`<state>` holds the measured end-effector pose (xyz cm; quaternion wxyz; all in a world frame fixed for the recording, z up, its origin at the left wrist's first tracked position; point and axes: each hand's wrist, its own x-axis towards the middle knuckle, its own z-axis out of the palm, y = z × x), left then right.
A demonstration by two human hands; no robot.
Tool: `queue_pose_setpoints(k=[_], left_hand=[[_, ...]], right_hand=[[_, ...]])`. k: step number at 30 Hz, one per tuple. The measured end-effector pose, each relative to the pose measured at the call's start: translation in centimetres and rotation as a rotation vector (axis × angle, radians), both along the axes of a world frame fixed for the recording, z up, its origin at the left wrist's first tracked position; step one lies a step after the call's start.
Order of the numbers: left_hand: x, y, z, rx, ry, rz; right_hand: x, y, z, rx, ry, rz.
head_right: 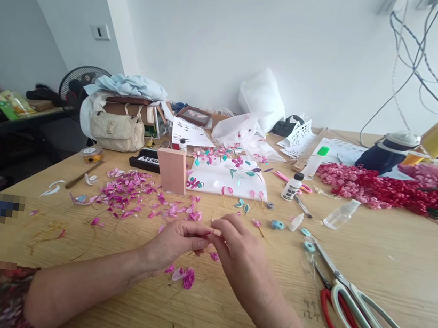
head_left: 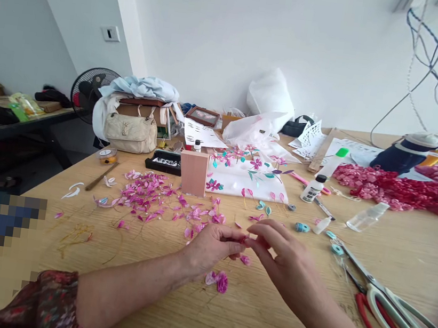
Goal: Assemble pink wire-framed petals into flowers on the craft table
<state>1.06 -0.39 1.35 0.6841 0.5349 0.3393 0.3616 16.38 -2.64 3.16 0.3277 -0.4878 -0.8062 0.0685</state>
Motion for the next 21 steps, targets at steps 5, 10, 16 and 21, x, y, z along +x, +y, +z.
queue_pose_setpoints(k=[5, 10, 16, 21], left_hand=[[-0.1, -0.1, 0.1, 0.0, -0.033, 0.058], [0.0, -0.2, -0.1, 0.038, -0.067, 0.116], [0.2, -0.1, -0.1, 0.037, -0.097, 0.142], [0.2, -0.2, 0.0, 0.05, -0.073, 0.146]], right_hand=[[0.1, 0.5, 0.2, -0.437, 0.444, -0.052], [-0.3, 0.5, -0.1, -0.719, 0.777, 0.048], [-0.5, 0.3, -0.8, -0.78, 0.87, 0.064], [-0.9, 0.3, -1.1, -0.768, 0.867, 0.012]])
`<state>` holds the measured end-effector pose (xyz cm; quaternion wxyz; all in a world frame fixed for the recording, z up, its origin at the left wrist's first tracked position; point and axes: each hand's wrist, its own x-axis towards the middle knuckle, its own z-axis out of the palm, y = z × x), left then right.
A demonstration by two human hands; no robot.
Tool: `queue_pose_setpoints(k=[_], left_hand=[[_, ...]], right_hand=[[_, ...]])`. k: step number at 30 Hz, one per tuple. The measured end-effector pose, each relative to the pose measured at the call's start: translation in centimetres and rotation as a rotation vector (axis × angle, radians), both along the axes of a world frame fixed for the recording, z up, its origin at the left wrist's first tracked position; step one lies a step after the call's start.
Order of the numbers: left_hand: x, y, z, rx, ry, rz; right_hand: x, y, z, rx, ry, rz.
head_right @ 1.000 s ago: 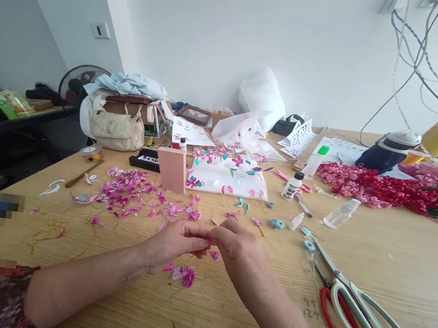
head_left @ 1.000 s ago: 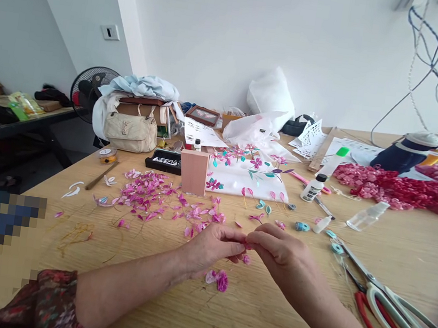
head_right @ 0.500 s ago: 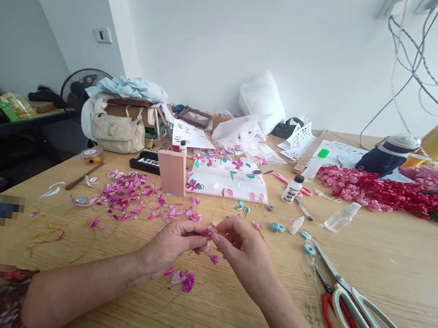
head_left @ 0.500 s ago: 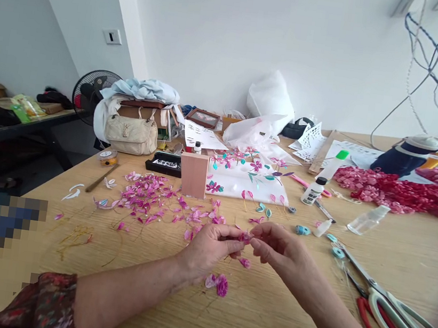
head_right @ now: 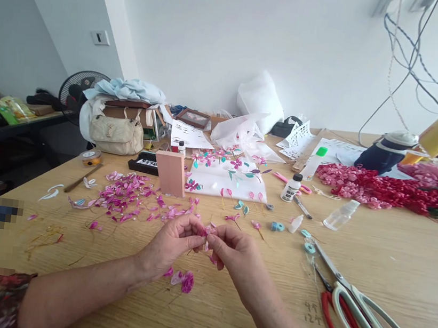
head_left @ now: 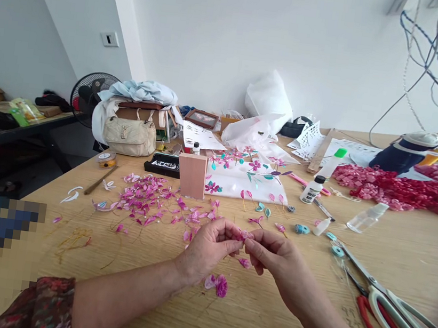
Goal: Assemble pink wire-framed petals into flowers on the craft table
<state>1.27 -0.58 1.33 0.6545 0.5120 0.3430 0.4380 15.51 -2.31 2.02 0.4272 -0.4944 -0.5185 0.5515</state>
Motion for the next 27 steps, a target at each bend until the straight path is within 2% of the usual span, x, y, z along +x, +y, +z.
queue_pose_setpoints(k=[7, 16, 27], left_hand=[[0.0, -0.2, 0.2, -0.02, 0.016, 0.033], [-0.1, -0.3, 0.2, -0.05, -0.014, -0.01], [-0.5, 0.3, 0.4, -0.079, -0.039, 0.012]], right_hand=[[-0.3, -0.2, 0.2, 0.012, -0.025, -0.045], [-0.3, -0.3, 0.2, 0.062, -0.052, -0.055], [0.7, 0.1, -0.1, 0.026, 0.105, -0.005]])
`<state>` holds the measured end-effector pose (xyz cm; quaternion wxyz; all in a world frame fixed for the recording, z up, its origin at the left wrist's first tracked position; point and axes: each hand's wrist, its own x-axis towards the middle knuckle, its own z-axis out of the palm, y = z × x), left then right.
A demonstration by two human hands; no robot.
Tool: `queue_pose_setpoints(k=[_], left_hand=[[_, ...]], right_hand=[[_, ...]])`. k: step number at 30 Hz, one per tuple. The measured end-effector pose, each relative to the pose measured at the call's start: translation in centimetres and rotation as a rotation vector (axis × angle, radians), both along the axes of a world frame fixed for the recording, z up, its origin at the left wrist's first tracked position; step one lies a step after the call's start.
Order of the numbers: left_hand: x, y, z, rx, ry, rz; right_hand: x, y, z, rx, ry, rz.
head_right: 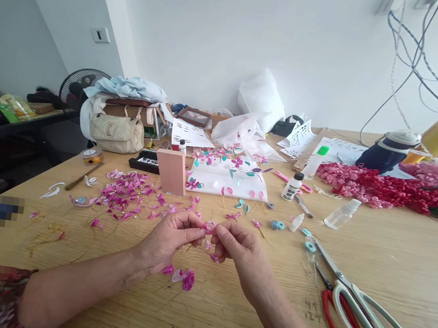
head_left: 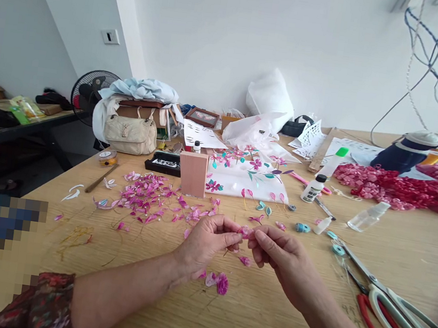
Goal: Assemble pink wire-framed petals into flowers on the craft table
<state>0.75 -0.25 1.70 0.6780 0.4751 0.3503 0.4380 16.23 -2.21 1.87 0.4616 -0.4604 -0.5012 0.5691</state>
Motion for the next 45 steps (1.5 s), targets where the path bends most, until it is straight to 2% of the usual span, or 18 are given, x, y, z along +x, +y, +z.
queue_pose_setpoints(k=[5, 13, 18, 26, 32, 38, 45], left_hand=[[-0.1, -0.1, 0.0, -0.017, -0.019, -0.017], [0.2, -0.3, 0.2, 0.051, 0.078, -0.024], [0.3, -0.4, 0.1, 0.05, 0.071, -0.042], [-0.1, -0.6, -0.3, -0.041, -0.139, -0.159], [-0.2, -0.6, -0.2, -0.07, -0.096, -0.228], [0.1, -0.6, 0.2, 0.012, 0.043, -0.159], [0.1, -0.8, 0.6, 0.045, 0.069, -0.128]], right_hand=[[0.4, 0.0, 0.1, 0.006, -0.025, -0.001], [-0.5, -0.4, 1.1, 0.03, -0.173, -0.002], [-1.1, -0.4, 0.9, 0.054, -0.206, -0.018], [-0.6, -0.4, 0.4, 0.082, -0.162, -0.041], [-0.4, -0.4, 0.5, 0.084, -0.141, -0.042], [-0.7, -0.4, 0.5, 0.079, -0.152, -0.079], [-0.7, -0.4, 0.0, 0.085, -0.051, -0.054]])
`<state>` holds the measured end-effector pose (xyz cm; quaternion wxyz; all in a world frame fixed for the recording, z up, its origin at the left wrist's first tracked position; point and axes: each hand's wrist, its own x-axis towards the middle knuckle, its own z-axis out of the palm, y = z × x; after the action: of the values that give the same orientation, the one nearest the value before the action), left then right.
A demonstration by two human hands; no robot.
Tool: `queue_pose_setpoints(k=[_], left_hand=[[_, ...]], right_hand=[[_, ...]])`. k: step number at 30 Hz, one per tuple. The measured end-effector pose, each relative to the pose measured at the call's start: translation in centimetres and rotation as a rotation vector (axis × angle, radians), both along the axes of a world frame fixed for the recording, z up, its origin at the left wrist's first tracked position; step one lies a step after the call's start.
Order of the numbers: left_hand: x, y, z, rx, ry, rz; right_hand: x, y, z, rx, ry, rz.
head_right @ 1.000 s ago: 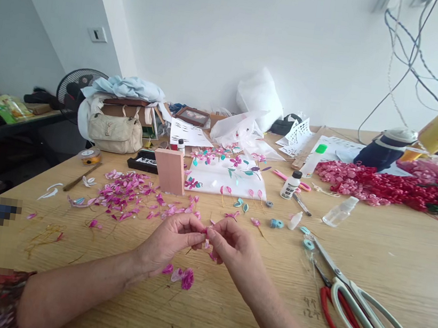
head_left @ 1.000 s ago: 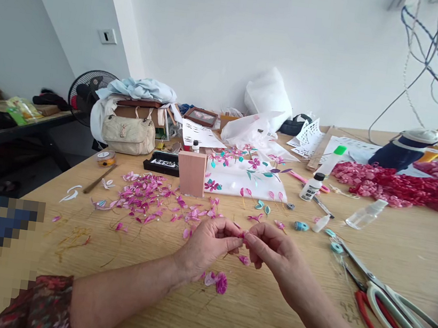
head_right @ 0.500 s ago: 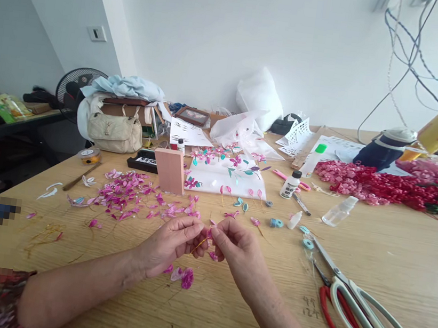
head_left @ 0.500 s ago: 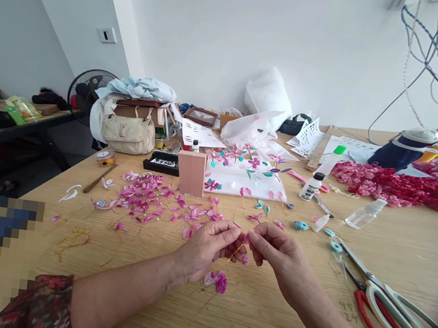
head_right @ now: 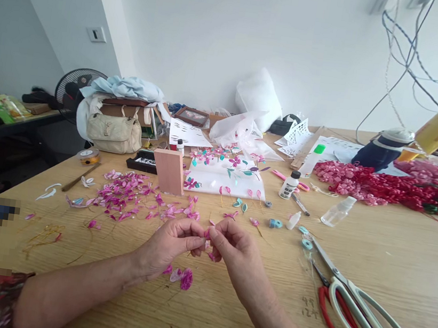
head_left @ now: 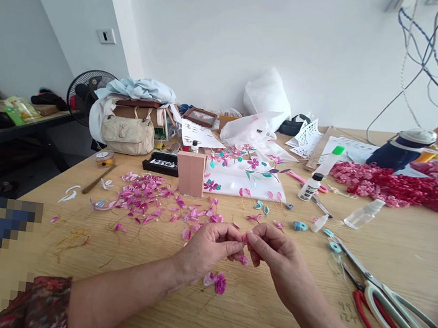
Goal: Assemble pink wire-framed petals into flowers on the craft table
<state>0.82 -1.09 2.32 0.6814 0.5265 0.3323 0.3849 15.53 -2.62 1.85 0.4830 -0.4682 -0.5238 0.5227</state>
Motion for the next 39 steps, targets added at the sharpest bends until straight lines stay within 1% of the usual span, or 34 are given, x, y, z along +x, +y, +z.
queue_pose_setpoints(k=[6, 11, 16, 21, 24, 28, 32, 36, 39], left_hand=[[-0.1, 0.14, -0.31, 0.025, -0.009, -0.046], [0.09, 0.3, -0.42, 0.014, -0.012, 0.03], [0.01, 0.57, -0.28, -0.001, 0.003, 0.048], [-0.22, 0.87, -0.42, 0.035, -0.005, 0.108], [-0.18, 0.93, -0.58, 0.054, 0.006, 0.121], [0.04, 0.81, -0.84, 0.069, 0.046, 0.118], [0.17, 0.61, -1.0, 0.069, 0.05, 0.105], [0.19, 0.4, -0.78, 0.028, 0.047, 0.084], [0.15, 0.28, -0.51, 0.026, 0.049, 0.057]], right_hand=[[-0.26, -0.07, 0.25, 0.039, -0.063, -0.055], [-0.6, -0.1, 0.11, 0.08, -0.079, -0.035], [-0.67, -0.03, -0.12, 0.087, -0.05, -0.017], [-0.58, 0.2, 0.02, 0.019, -0.015, 0.029], [-0.5, 0.26, 0.25, -0.023, 0.005, 0.012], [-0.49, 0.26, 0.33, -0.021, -0.027, -0.013], [-0.48, 0.26, 0.02, 0.007, -0.069, -0.034], [-0.29, 0.28, -0.22, 0.052, -0.118, -0.024], [-0.19, 0.24, -0.06, 0.073, -0.135, -0.01]])
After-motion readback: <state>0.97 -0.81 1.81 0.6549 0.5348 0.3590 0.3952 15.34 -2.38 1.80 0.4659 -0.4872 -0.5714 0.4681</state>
